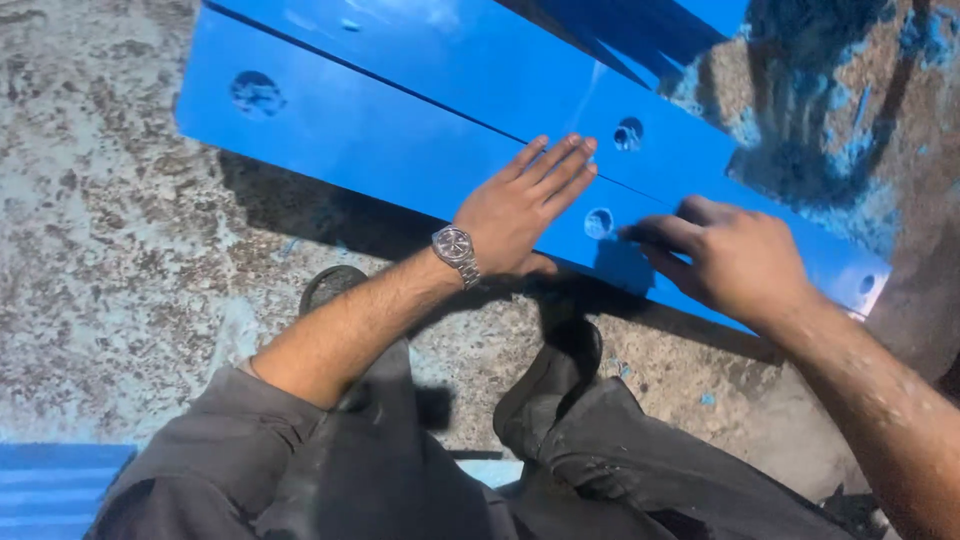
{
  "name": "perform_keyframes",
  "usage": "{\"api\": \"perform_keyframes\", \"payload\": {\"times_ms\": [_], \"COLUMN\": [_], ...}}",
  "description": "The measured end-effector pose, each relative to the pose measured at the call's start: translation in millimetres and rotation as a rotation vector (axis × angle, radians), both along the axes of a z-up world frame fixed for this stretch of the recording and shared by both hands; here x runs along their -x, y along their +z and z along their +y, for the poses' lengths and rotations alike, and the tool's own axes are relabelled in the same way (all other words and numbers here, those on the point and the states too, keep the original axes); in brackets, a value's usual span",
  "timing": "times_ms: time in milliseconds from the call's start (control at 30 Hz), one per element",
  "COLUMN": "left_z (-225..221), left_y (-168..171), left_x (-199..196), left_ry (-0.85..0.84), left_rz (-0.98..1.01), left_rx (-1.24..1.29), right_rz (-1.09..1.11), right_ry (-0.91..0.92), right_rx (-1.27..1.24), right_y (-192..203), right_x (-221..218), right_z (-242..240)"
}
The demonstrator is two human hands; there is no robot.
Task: Deburring and smoothing the edges of blue plastic components using a hand tool.
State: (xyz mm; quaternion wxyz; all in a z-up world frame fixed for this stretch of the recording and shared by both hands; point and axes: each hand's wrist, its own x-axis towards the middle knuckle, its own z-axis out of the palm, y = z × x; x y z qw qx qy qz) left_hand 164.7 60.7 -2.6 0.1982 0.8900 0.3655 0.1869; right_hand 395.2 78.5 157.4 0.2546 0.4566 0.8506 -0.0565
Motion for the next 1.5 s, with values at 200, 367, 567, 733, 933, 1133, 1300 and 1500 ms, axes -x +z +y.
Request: {"api": "perform_keyframes", "payload": {"times_ms": [200, 367, 567, 733, 933, 1133, 1300, 1500], "left_z": [2.7, 2.4, 1.9, -0.7, -1.1, -1.3, -0.5, 0.3], "left_y": [3.1, 0.8, -7.5, -7.0, -5.0, -1.3, 3.9, -1.7], "left_x": [-3.8, -3.4, -5.2, -7.3, -6.2, -5.6, -3.6, -2.3], "left_ry": [0.033, 0.03, 0.035, 0.04, 0.056, 0.045, 0.029, 0.005], "left_rz": [0.004, -0.024, -0.008, 0.002, 0.006, -0.01, 0.023, 0.002], "left_rx": [-0.01, 0.012, -0.023, -0.01, -0.012, -0.009, -0.018, -0.024], "right_rz": [0.079, 0.018, -0.179, -0.15, -0.06, -0.135, -0.105, -0.077], "right_ry": [0.196, 0.364, 0.087, -0.079, -0.149, -0.142, -0.148, -0.269], "right_rx": [-0.093, -0.157, 0.0, 0.06, 0.14, 0.177, 0.133, 0.119], "right_y": [-24.9, -32.0, -24.7, -28.4, -37.2, -37.5, -39.6, -36.7], "right_x": [5.6, 8.0, 3.5, -3.7, 13.6, 49.1, 54.6, 23.5], "right_z": [10.8, 19.1, 20.7, 2.9, -18.6, -2.6, 23.8, 37.6]}}
